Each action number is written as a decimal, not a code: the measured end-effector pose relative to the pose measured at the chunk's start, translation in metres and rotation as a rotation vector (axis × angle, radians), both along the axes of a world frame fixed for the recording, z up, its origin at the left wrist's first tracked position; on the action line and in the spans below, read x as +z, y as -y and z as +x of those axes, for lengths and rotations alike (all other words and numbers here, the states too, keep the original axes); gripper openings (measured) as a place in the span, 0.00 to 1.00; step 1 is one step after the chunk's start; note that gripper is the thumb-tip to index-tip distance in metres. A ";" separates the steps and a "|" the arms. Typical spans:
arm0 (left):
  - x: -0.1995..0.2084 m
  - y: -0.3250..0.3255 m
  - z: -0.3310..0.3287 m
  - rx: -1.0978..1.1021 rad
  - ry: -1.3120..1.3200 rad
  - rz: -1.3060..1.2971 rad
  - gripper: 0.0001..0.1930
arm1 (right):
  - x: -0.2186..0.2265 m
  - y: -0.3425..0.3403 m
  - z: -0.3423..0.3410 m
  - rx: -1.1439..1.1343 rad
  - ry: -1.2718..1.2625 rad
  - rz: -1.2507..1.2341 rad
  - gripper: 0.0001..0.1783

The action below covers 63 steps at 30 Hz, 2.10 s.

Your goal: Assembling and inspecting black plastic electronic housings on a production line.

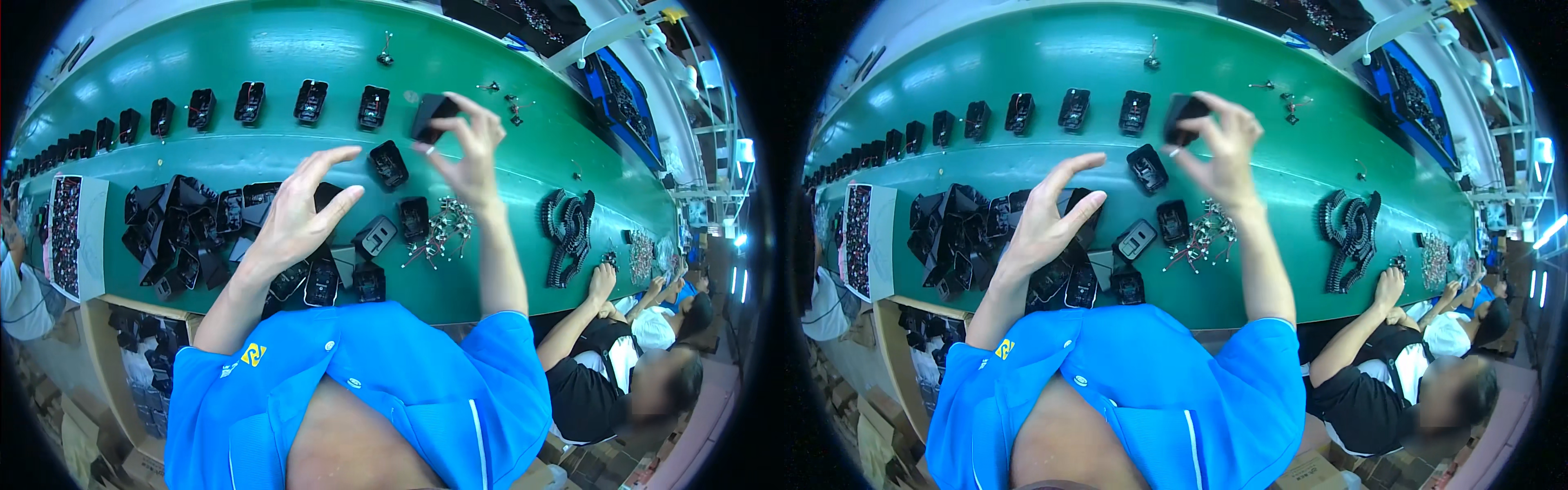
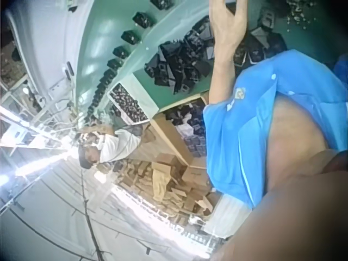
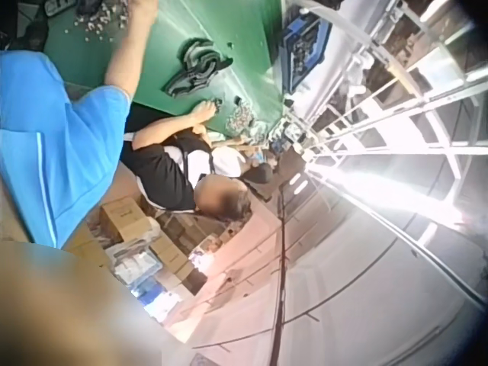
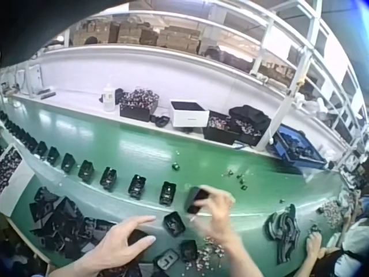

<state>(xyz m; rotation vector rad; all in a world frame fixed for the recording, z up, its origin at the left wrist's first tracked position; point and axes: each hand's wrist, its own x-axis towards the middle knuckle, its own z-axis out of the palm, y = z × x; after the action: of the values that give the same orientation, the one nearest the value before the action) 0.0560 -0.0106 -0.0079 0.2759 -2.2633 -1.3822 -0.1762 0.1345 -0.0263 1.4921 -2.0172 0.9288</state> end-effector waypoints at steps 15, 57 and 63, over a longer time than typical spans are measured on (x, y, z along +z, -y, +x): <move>-0.049 0.016 0.016 0.020 0.307 -0.736 0.16 | -0.042 -0.048 -0.097 -0.114 0.080 0.627 0.18; -0.018 -0.012 -0.013 -0.061 -0.010 0.708 0.14 | -0.081 0.064 -0.176 -0.415 0.693 0.316 0.16; -0.036 0.002 -0.023 -0.119 -0.173 1.285 0.12 | -0.015 0.031 -0.119 -0.215 0.734 -0.073 0.05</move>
<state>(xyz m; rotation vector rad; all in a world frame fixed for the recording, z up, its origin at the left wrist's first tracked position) 0.0328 -0.0125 -0.0438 0.3833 -0.9724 -2.6071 -0.2951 0.1031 -0.0412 0.9294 -2.5274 1.5932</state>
